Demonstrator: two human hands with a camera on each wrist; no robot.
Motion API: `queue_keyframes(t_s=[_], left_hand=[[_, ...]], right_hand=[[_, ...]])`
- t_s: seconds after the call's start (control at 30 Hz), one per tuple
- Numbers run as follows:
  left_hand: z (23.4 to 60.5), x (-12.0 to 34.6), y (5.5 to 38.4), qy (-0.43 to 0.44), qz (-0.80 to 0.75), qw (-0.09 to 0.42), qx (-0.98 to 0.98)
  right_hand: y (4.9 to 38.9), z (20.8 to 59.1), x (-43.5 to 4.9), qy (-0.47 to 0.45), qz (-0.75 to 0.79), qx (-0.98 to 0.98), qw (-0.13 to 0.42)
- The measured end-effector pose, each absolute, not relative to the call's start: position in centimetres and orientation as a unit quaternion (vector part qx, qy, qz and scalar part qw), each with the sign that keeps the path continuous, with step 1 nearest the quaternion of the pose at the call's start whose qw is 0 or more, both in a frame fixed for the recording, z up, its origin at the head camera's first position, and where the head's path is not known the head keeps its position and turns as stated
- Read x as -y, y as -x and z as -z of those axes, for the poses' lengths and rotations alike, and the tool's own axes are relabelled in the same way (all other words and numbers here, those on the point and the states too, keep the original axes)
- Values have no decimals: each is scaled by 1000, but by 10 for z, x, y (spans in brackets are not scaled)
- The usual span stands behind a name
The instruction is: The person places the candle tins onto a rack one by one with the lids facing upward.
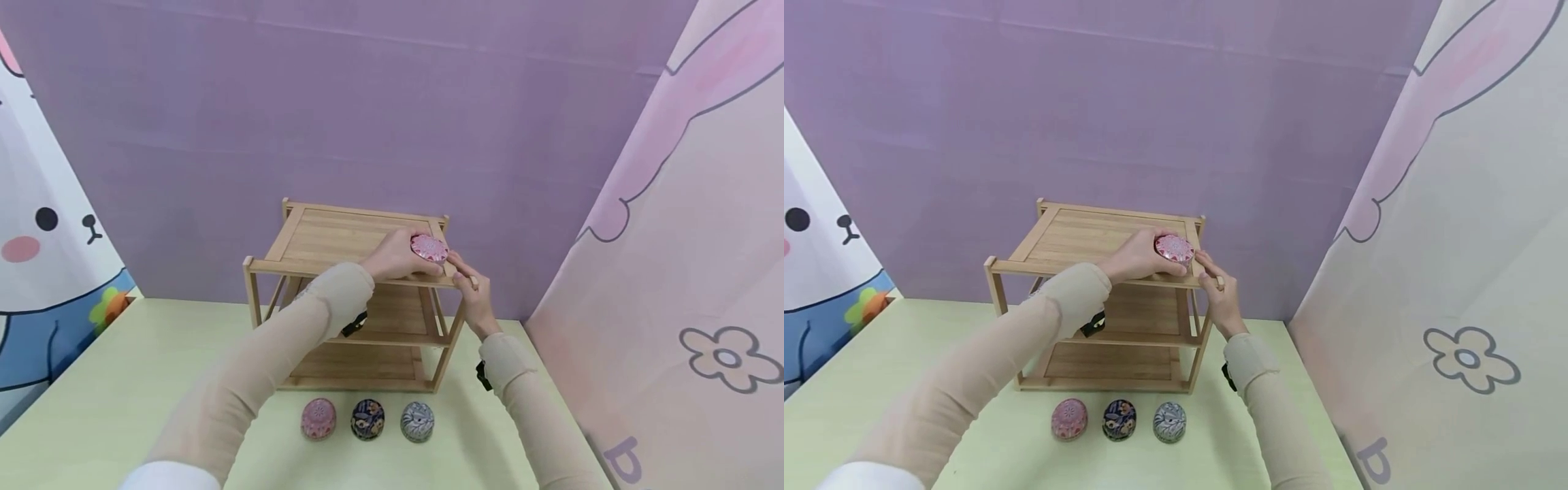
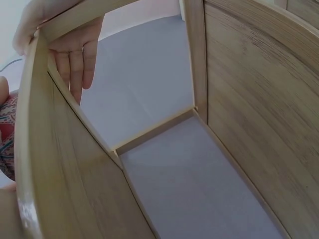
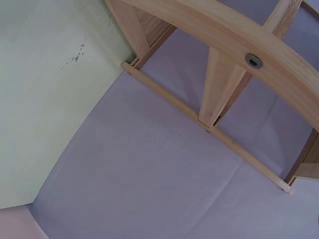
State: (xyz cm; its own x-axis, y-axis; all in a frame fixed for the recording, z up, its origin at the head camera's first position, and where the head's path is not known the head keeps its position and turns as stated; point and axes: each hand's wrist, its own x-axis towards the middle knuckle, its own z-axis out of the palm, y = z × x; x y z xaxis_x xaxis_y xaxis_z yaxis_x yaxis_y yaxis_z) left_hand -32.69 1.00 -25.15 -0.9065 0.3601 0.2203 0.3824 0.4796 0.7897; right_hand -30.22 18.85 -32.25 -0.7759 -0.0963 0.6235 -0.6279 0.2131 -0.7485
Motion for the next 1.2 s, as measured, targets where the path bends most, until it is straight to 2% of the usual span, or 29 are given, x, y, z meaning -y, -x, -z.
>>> queue_keyframes(t_s=[0.83,1.2], left_hand=[[249,-13,328,224,467,-42,854],[251,-17,327,229,457,-42,858]], right_hand=[[301,321,-188,-252,-571,745,237],[301,322,-190,-251,-573,741,243]])
